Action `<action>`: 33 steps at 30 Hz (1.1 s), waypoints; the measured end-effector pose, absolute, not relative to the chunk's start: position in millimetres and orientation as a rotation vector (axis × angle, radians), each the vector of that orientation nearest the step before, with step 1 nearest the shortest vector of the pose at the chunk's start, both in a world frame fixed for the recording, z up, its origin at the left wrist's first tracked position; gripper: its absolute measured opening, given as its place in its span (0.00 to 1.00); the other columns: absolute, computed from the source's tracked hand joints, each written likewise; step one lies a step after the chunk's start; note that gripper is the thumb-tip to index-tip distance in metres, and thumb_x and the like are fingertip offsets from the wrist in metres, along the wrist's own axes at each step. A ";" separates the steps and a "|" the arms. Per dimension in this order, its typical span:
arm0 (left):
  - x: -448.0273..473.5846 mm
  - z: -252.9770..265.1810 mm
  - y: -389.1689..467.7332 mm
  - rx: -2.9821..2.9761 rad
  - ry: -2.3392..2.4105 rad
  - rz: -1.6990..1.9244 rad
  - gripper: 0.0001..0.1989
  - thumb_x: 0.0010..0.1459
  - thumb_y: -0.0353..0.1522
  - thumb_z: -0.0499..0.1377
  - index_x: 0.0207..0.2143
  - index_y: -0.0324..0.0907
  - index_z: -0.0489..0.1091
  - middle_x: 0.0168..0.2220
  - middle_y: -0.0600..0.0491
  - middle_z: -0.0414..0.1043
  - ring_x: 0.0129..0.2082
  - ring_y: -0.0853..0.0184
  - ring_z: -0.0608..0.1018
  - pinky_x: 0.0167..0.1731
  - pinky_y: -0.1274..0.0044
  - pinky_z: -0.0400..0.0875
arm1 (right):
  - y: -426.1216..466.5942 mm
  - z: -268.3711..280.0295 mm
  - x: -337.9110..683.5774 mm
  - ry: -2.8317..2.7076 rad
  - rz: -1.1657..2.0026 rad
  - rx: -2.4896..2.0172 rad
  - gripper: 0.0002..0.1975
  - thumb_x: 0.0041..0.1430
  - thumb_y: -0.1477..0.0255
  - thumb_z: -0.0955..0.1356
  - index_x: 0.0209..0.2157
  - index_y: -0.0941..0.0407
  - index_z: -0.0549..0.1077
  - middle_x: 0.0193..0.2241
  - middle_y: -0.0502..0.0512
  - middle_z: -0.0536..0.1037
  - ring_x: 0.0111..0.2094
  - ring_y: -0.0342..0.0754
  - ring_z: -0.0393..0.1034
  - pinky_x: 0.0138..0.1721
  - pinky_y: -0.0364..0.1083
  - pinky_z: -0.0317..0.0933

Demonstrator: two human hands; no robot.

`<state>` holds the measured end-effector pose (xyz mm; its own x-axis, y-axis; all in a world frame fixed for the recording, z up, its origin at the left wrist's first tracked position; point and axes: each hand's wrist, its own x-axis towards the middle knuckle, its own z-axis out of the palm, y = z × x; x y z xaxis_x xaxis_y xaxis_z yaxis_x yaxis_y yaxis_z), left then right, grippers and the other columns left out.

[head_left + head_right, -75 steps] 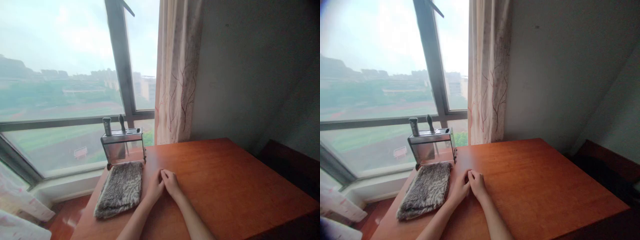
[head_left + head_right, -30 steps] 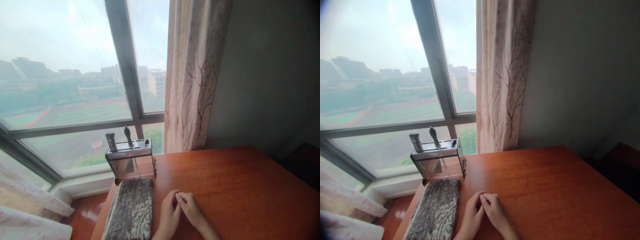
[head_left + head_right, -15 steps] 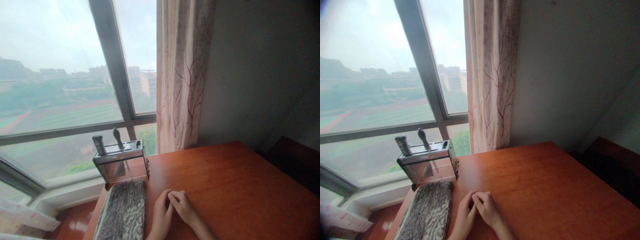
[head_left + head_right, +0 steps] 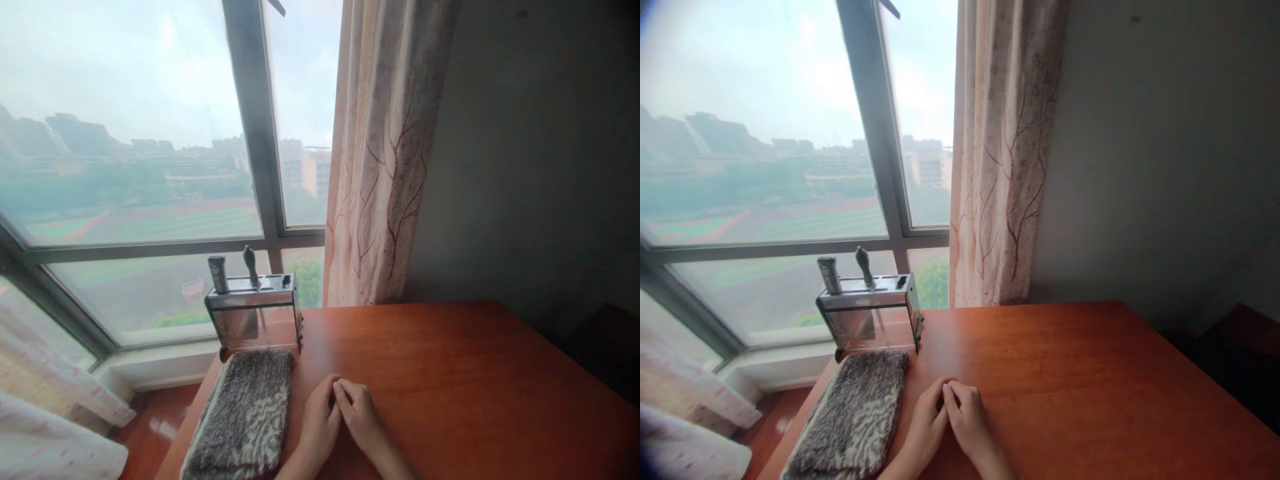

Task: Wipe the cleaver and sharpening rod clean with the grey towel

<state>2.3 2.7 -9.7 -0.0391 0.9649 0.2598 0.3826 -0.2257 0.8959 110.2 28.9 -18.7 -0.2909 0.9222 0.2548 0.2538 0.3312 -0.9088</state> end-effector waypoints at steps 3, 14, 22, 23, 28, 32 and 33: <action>1.1 -9.8 0.6 1.638 1.434 1.264 0.10 0.57 0.28 0.53 0.40 0.41 0.71 0.38 0.48 0.76 0.39 0.61 0.77 0.42 0.72 0.70 | 27.4 -21.2 109.9 -1.764 0.987 -1.066 0.21 0.66 0.63 0.58 0.23 0.57 0.68 0.21 0.51 0.70 0.24 0.45 0.64 0.27 0.43 0.51; 1.8 -12.8 -2.3 1.636 1.437 1.251 0.12 0.57 0.28 0.52 0.42 0.41 0.70 0.40 0.47 0.76 0.40 0.61 0.77 0.43 0.72 0.70 | 28.0 -24.3 112.2 -1.776 0.982 -1.096 0.21 0.66 0.62 0.58 0.24 0.57 0.70 0.23 0.53 0.73 0.26 0.46 0.66 0.29 0.43 0.52; 4.7 -8.4 0.1 1.644 1.437 1.237 0.07 0.55 0.26 0.52 0.34 0.41 0.69 0.34 0.49 0.75 0.34 0.63 0.75 0.36 0.74 0.68 | 30.9 -21.7 111.4 -1.760 1.002 -1.081 0.22 0.65 0.62 0.58 0.22 0.57 0.69 0.21 0.51 0.71 0.24 0.45 0.64 0.28 0.43 0.52; 4.9 -8.3 0.1 1.648 1.444 1.238 0.07 0.55 0.25 0.52 0.33 0.41 0.68 0.33 0.50 0.75 0.33 0.63 0.75 0.35 0.75 0.68 | 30.8 -21.2 111.3 -1.758 1.001 -1.081 0.22 0.65 0.62 0.58 0.22 0.57 0.69 0.21 0.51 0.71 0.24 0.45 0.64 0.28 0.43 0.52; 5.6 -10.7 1.2 1.673 1.468 1.244 0.05 0.54 0.26 0.53 0.32 0.41 0.68 0.32 0.49 0.75 0.33 0.63 0.75 0.35 0.75 0.67 | 31.0 -21.1 110.6 -1.740 1.007 -1.060 0.22 0.65 0.61 0.58 0.23 0.58 0.70 0.21 0.52 0.72 0.25 0.45 0.64 0.27 0.42 0.52; 6.0 -13.2 1.9 1.690 1.486 1.249 0.05 0.54 0.26 0.53 0.33 0.41 0.67 0.33 0.49 0.75 0.33 0.62 0.75 0.34 0.74 0.67 | 31.2 -23.1 110.1 -1.711 1.015 -1.049 0.23 0.64 0.60 0.58 0.23 0.58 0.71 0.21 0.53 0.73 0.24 0.45 0.63 0.27 0.43 0.53; 6.1 -13.0 1.7 1.690 1.485 1.252 0.05 0.54 0.26 0.53 0.33 0.41 0.67 0.32 0.49 0.75 0.32 0.62 0.75 0.34 0.74 0.67 | 31.1 -23.2 110.2 -1.711 1.013 -1.047 0.23 0.64 0.59 0.58 0.23 0.58 0.71 0.21 0.53 0.73 0.24 0.45 0.63 0.27 0.43 0.53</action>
<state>6.1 1.7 -13.0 -0.0488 0.9592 0.2786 0.4367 -0.2304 0.8696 110.2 31.1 -23.2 -0.2730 0.9283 0.2523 0.2248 0.3165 -0.9215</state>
